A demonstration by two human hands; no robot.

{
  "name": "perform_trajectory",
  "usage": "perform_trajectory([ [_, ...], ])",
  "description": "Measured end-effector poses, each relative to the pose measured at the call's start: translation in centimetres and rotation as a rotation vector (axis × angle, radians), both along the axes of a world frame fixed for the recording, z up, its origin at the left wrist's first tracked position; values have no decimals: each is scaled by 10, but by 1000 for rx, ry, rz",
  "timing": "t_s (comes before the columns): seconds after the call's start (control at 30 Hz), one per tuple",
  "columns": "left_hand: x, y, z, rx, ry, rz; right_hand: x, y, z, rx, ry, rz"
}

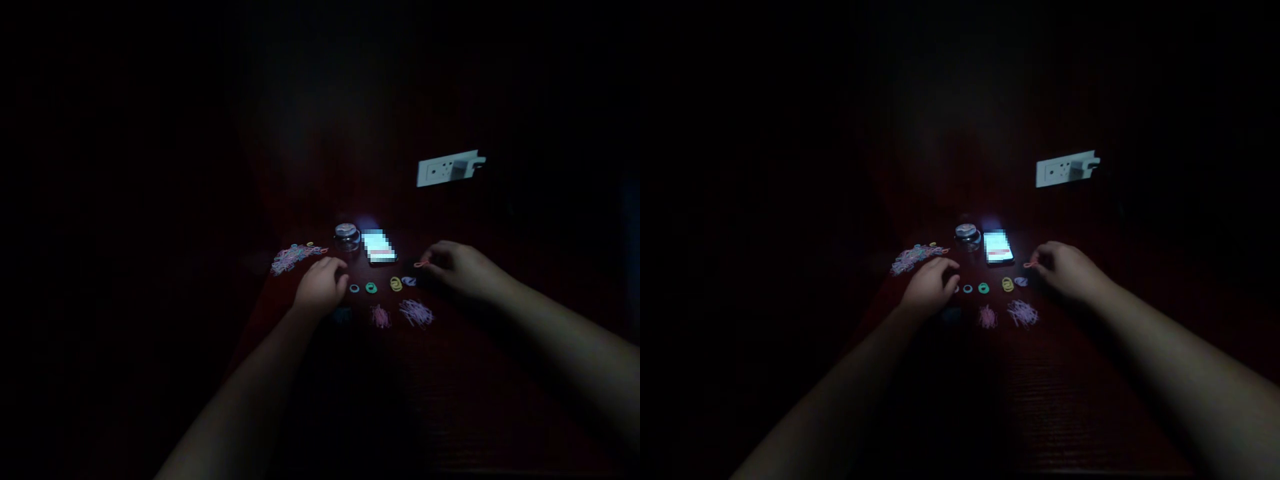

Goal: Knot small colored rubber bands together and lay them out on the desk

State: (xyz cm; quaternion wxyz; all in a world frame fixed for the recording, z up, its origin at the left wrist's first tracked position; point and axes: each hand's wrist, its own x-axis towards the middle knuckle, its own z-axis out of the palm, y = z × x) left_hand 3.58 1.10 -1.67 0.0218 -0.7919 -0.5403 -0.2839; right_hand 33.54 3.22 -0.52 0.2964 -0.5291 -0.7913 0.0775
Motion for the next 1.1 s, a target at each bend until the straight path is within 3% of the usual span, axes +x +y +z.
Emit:
perform_trajectory([
  [0.13,-31,17,-13,-218,91,369,21,17,-7,-219,-18,-99],
  [0.23,-44,23,-21,-383,132,491,22,20,-12,-262,-43,-123],
  [0.43,-49,27,-27,-485,154,537,20,18,-12,-306,-129,-126],
  [1.1,-53,29,-26,-542,162,528,22,22,-15,-292,-186,-107],
])
